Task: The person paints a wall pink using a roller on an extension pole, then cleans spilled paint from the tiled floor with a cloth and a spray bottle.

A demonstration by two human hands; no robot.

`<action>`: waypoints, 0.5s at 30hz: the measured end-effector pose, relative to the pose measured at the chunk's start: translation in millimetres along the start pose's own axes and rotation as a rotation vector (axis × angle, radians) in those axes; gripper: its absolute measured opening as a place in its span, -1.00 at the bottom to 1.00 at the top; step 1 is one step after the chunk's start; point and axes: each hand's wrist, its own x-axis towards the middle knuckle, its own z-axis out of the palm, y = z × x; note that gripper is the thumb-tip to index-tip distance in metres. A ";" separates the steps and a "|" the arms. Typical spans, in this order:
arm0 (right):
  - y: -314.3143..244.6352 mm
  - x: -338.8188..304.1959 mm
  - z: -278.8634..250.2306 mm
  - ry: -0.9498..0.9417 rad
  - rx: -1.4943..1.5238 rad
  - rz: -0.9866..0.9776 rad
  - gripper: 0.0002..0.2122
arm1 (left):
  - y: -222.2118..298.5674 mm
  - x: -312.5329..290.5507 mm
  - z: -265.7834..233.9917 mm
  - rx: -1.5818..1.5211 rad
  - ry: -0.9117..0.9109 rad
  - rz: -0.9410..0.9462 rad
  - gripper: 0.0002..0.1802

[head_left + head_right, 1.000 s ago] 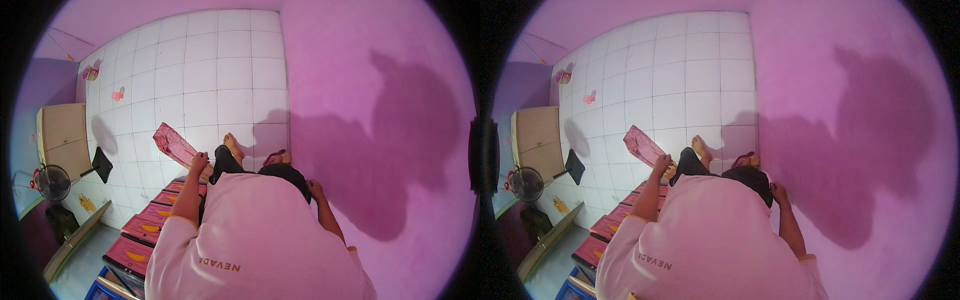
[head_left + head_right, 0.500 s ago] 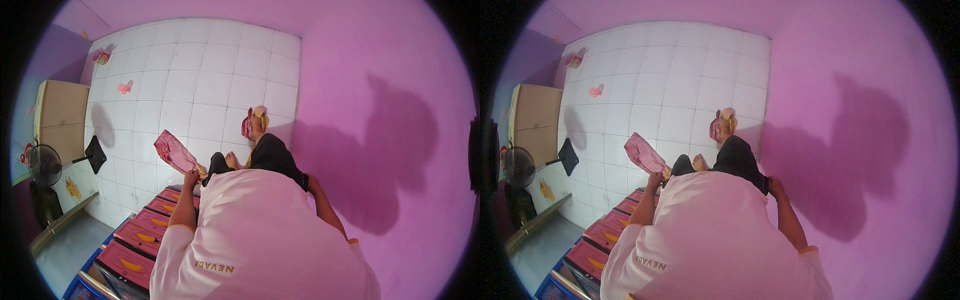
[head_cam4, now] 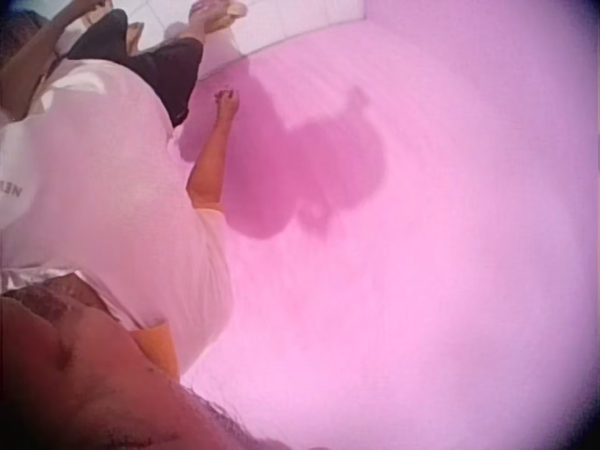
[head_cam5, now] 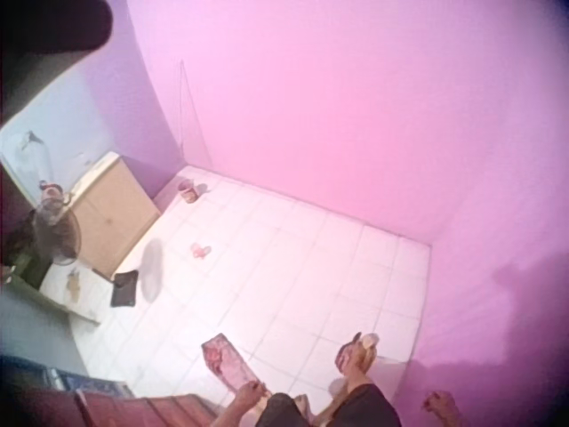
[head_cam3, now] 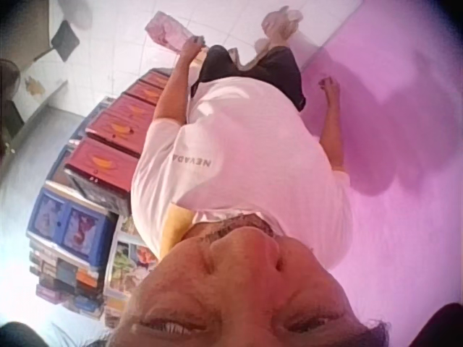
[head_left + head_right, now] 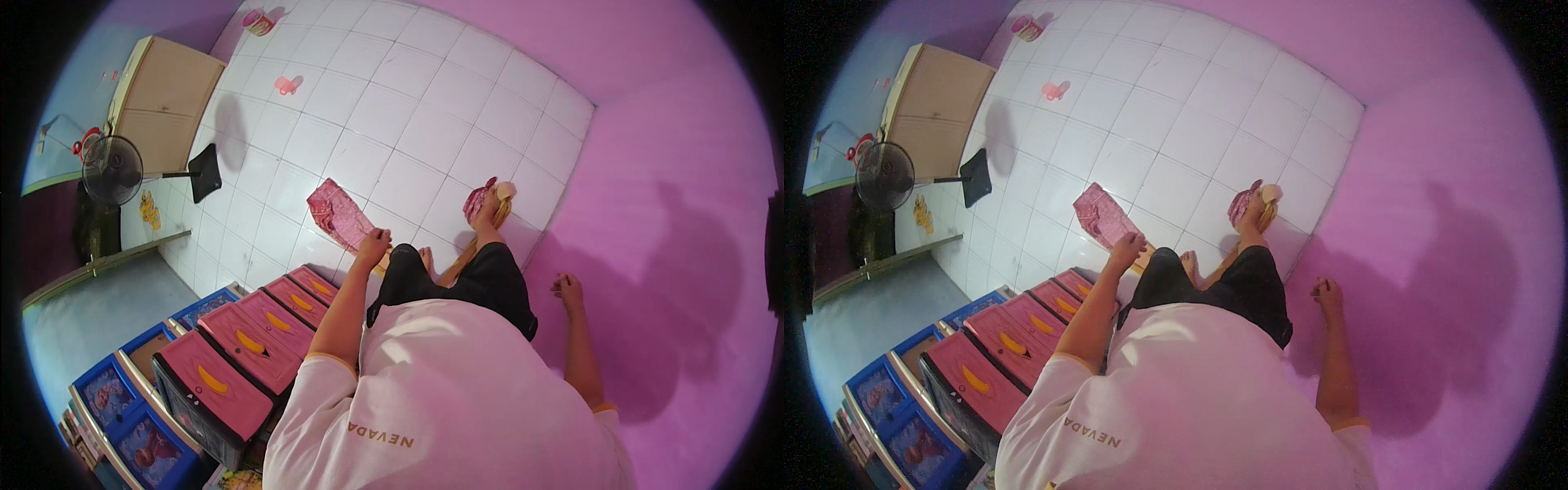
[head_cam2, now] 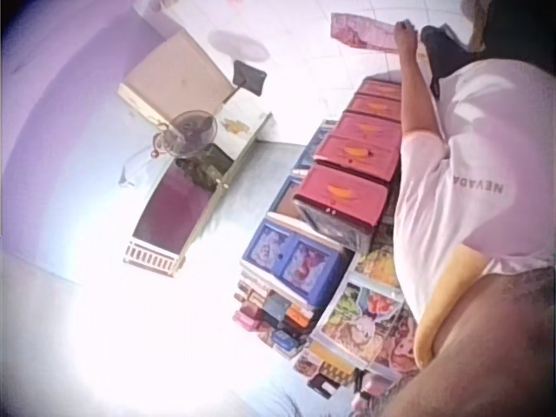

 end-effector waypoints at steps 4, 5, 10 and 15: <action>32.8 -16.5 34.3 -0.109 -0.137 0.045 -0.70 | -31.1 -11.7 -14.9 0.175 0.010 0.055 -0.61; 47.2 -28.0 45.7 -0.146 -0.184 0.063 -0.71 | -32.7 -21.0 -19.0 0.129 -0.018 0.068 -0.61; 67.9 -99.6 77.3 -0.309 -0.372 0.143 -0.71 | -142.0 -75.2 -44.8 -0.205 0.012 -0.323 -0.68; 63.4 -118.1 63.0 -0.245 -0.465 0.099 -0.72 | -232.9 -124.5 -52.8 -0.075 -0.019 -0.466 -0.68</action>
